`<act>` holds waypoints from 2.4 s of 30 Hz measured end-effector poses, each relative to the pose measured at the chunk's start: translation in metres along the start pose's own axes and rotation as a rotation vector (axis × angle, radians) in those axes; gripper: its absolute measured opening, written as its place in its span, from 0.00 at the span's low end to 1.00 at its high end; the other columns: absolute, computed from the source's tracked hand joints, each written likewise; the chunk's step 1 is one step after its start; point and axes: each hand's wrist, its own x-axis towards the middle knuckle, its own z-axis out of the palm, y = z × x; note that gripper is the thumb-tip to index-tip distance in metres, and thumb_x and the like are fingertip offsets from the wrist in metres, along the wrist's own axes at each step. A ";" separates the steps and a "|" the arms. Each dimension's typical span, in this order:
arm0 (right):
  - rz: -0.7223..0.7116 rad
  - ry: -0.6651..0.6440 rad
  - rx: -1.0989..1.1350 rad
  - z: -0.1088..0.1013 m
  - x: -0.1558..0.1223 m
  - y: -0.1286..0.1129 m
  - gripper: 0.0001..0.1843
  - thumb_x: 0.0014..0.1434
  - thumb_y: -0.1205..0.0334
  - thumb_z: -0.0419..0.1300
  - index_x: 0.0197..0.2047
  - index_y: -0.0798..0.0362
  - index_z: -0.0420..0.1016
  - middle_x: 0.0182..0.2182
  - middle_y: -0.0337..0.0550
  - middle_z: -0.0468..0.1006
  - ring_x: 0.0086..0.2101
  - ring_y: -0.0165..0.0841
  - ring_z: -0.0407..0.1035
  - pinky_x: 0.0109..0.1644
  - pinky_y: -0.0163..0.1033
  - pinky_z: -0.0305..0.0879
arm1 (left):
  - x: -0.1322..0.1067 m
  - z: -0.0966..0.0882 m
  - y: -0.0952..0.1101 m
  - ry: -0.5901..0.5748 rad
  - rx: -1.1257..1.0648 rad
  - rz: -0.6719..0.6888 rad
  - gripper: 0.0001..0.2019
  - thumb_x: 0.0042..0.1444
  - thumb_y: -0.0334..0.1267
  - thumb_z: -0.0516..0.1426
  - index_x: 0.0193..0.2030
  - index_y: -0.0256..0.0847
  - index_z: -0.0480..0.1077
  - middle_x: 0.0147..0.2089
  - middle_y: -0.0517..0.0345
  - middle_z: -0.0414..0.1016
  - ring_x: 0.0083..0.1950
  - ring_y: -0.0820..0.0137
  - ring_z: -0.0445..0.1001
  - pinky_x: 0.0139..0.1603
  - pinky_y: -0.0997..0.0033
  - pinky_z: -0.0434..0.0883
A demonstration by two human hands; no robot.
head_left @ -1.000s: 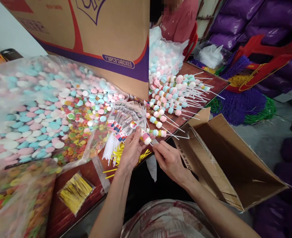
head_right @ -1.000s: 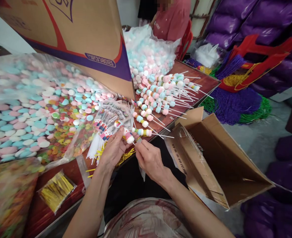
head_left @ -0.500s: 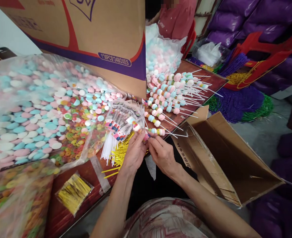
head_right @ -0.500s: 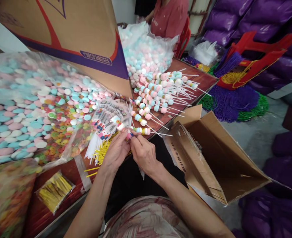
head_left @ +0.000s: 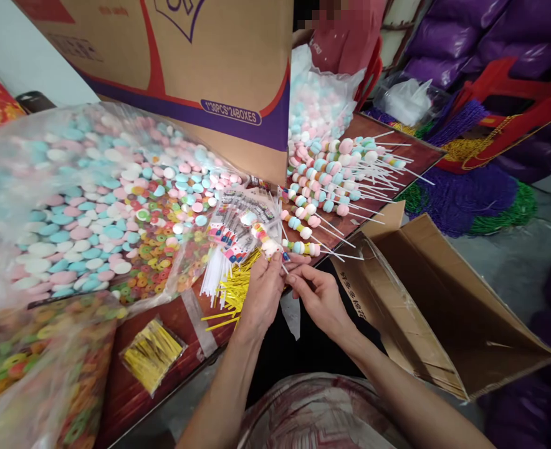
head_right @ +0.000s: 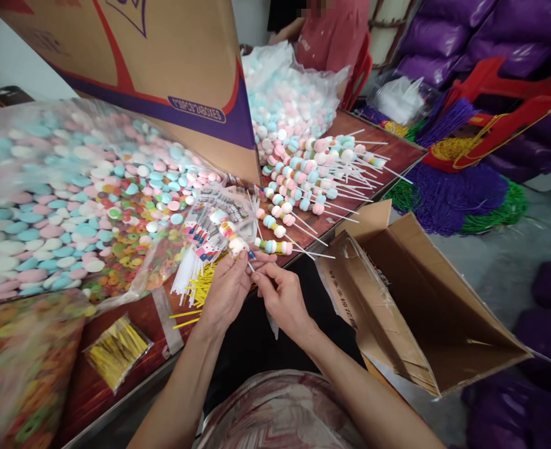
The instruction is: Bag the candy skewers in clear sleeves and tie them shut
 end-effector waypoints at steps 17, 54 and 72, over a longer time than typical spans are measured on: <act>0.465 -0.231 0.917 0.052 -0.029 -0.028 0.21 0.57 0.50 0.65 0.23 0.53 0.62 0.12 0.23 0.47 0.16 0.20 0.34 0.20 0.31 0.33 | -0.065 -0.038 0.006 0.114 0.001 0.088 0.09 0.54 0.44 0.64 0.35 0.41 0.78 0.40 0.50 0.79 0.48 0.62 0.76 0.53 0.62 0.71; -0.703 -0.397 -1.004 0.006 0.041 0.005 0.11 0.66 0.74 0.47 0.41 0.56 0.70 0.42 0.50 0.71 0.40 0.35 0.63 0.34 0.37 0.55 | -0.040 -0.057 0.025 0.483 0.002 0.198 0.12 0.49 0.35 0.63 0.36 0.43 0.63 0.22 0.66 0.66 0.19 0.82 0.51 0.19 0.82 0.46; -0.401 -0.263 -0.367 0.027 0.028 0.000 0.09 0.68 0.63 0.50 0.37 0.51 0.70 0.32 0.40 0.72 0.33 0.31 0.64 0.37 0.36 0.58 | -0.037 -0.050 0.024 0.421 -0.052 0.163 0.11 0.48 0.32 0.60 0.35 0.43 0.61 0.25 0.65 0.68 0.19 0.83 0.50 0.21 0.82 0.47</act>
